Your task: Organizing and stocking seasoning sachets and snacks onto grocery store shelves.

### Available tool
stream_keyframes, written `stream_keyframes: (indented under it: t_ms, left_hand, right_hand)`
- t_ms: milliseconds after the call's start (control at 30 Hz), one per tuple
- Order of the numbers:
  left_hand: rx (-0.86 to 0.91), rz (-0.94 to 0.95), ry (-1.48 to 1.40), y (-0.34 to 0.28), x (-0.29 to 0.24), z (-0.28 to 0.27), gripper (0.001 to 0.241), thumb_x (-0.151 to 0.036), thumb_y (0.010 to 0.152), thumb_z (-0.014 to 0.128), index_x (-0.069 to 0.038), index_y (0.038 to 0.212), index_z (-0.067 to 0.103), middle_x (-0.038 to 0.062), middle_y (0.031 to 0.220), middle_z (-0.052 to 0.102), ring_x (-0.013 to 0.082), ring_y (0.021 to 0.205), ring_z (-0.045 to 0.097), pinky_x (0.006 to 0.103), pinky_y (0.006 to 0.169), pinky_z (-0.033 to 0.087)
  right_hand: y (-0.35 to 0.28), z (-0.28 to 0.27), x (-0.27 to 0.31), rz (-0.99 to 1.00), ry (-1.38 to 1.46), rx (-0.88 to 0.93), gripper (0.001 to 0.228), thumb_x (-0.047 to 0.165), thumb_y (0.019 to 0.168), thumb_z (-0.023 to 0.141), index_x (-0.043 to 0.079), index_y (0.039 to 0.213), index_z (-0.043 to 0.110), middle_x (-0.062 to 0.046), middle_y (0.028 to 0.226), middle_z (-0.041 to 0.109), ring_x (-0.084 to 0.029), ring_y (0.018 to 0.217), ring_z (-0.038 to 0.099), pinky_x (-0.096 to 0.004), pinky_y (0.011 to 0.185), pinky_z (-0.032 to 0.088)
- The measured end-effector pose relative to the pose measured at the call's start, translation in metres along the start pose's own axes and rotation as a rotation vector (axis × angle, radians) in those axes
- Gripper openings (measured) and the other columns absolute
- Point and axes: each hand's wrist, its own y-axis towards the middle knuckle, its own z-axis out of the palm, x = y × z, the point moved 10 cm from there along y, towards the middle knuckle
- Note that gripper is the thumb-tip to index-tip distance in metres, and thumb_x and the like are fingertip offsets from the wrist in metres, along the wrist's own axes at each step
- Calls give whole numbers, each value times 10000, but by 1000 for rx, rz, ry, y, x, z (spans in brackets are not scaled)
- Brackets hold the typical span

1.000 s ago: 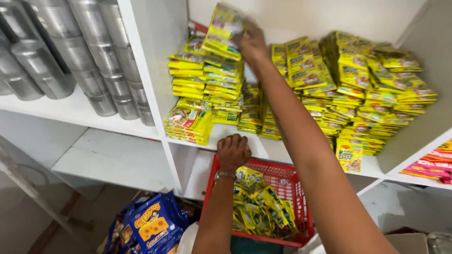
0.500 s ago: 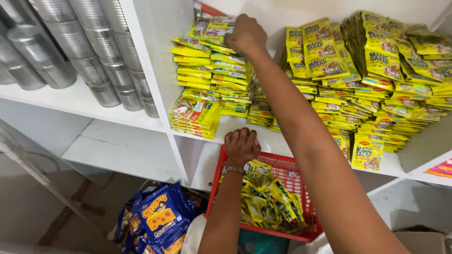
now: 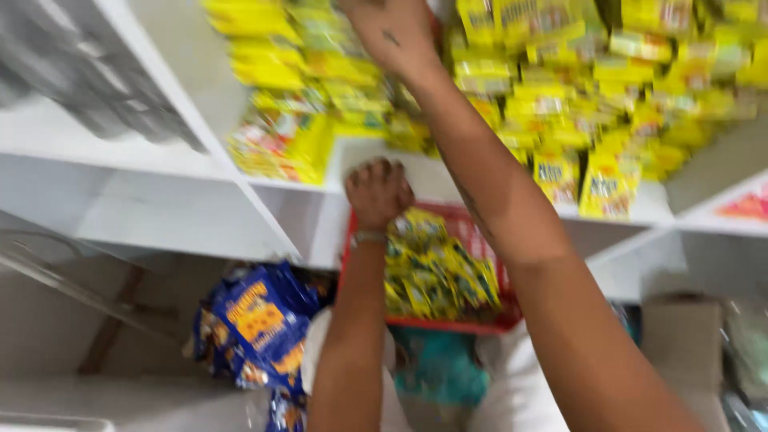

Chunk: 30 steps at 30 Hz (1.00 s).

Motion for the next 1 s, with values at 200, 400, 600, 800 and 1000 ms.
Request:
stream_keyframes:
  t_ms: [200,400,600,800,1000]
  left_hand:
    - [-223,97,-91,-3,-7,-24,412,-465,915,571,-114,1116,647,156,1184,561,366,1047,526,544,932,391]
    - [-137,17,-108,19,-12,-34,260,-300,957,519,-125,1025,698,53,982,582,255,914,533,470,913,403]
    - [-112,0,-54,23,-12,-34,352,-335,996,432,-126,983,715,48,951,572,258,906,524,462,915,392]
    - [-69,-12,-41,22,-8,-28,413,-387,1005,395,-136,1000,722,38,945,573,254,919,540,474,914,394]
    - [-83,12,-27,18,-7,-26,382,-383,1004,399,-146,1007,698,34,981,594,251,943,556,467,932,404]
  right_hand:
    - [-187,-90,84,-229,290,541,108,81,1056,731,10,1135,749,-68,1055,724,-113,974,645,-311,908,545]
    - [-382,-52,-128,541,493,661,145,90,965,724,64,1098,775,-50,1024,780,-80,958,720,-268,861,598]
    - [-501,-7,-307,304,-121,710,251,153,872,793,45,1097,768,-174,1098,752,-301,1039,688,-410,912,549]
    - [-574,44,-452,722,-83,505,487,206,942,773,4,1340,578,-212,1148,694,-345,1045,670,-460,858,563]
    - [-544,49,-387,1141,118,690,680,181,739,872,79,1338,566,-93,1089,733,-219,745,737,-320,518,608]
